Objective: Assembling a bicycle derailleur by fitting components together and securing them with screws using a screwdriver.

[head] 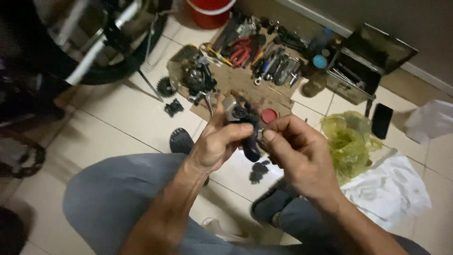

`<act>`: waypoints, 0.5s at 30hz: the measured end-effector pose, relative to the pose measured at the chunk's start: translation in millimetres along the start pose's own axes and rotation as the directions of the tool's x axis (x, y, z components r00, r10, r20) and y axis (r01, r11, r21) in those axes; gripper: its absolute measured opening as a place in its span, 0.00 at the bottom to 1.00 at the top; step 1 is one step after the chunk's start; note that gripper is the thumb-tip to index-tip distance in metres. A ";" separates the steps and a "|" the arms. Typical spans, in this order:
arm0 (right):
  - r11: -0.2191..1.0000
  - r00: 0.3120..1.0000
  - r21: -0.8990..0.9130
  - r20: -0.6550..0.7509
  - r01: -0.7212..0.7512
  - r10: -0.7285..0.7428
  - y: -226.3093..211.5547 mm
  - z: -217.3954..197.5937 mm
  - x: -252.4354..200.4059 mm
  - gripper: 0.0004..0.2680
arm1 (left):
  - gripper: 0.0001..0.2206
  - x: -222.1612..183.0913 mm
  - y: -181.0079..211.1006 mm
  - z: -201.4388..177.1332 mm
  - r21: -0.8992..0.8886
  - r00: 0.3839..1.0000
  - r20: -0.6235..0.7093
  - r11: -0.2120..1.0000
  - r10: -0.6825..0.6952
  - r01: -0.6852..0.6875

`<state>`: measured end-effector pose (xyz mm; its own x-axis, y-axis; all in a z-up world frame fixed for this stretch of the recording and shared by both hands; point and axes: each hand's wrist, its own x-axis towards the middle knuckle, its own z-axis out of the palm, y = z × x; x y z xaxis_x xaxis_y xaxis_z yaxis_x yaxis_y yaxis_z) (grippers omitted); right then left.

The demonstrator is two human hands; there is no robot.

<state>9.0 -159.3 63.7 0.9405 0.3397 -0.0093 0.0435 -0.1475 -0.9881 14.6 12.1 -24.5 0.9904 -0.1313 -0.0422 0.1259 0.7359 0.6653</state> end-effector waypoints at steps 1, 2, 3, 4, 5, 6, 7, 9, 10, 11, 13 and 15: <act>1.000 1.000 0.008 0.003 0.015 -0.015 1.9 3.9 0.7 0.05 | 0.31 1.1 6.6 1.2 0.013 1.000 0.003 1.000 0.011 -0.011; 0.930 0.970 -0.297 -0.042 0.217 -0.240 3.4 7.9 1.1 0.03 | 0.25 1.6 13.3 2.7 0.039 0.998 -0.004 0.998 0.056 -0.056; 0.734 0.890 -0.576 -0.021 0.361 -0.455 5.2 11.8 1.7 0.02 | 0.20 2.3 19.6 4.3 0.065 0.995 -0.010 0.993 0.102 -0.101; 0.735 0.886 -0.569 -0.024 0.369 -0.463 6.9 14.2 7.0 0.02 | 0.20 -0.2 22.9 8.4 0.076 0.994 -0.007 0.991 0.107 -0.106; 0.592 0.777 -0.648 0.001 0.480 -0.629 8.9 16.5 12.5 0.01 | 0.17 -2.5 25.8 12.2 0.046 0.989 -0.002 0.988 0.148 -0.148; 0.425 0.643 -0.716 0.044 0.554 -0.765 11.1 19.7 17.2 0.05 | 0.15 -5.8 28.3 15.4 0.013 0.982 0.000 0.982 0.186 -0.186; 0.427 0.638 -0.712 0.038 0.557 -0.769 13.1 21.0 20.0 0.05 | 0.15 -6.6 34.9 16.4 0.023 0.982 0.002 0.982 0.188 -0.188; 0.322 0.595 -0.785 0.073 0.529 -0.800 18.0 22.0 24.2 0.04 | 0.09 -8.0 45.4 19.4 -0.029 0.999 -0.053 1.000 -0.007 0.005; 0.326 0.595 -0.784 0.068 0.528 -0.801 14.0 23.2 21.7 0.04 | 0.09 -7.9 43.7 19.2 -0.024 0.999 -0.054 1.000 -0.009 0.007; 0.583 0.727 -0.627 -0.037 0.518 -0.686 10.1 24.4 19.4 0.01 | 0.09 -7.8 41.9 18.7 -0.030 0.997 -0.070 0.999 -0.011 0.009; 0.793 0.843 -0.416 -0.103 0.445 -0.528 5.0 26.8 15.2 0.01 | 0.09 -11.1 40.1 18.4 -0.032 0.996 -0.086 0.999 -0.018 0.016; 0.993 0.985 0.046 -0.138 0.112 -0.104 2.4 25.9 12.7 0.03 | 0.13 -15.2 38.5 20.3 0.032 0.996 -0.078 0.999 0.038 -0.035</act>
<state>12.3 -131.3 57.2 0.9684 0.2214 0.1150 0.1324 -0.0654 -0.9890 3.3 28.9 16.9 0.9958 -0.0513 -0.0753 0.0892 0.7181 0.6902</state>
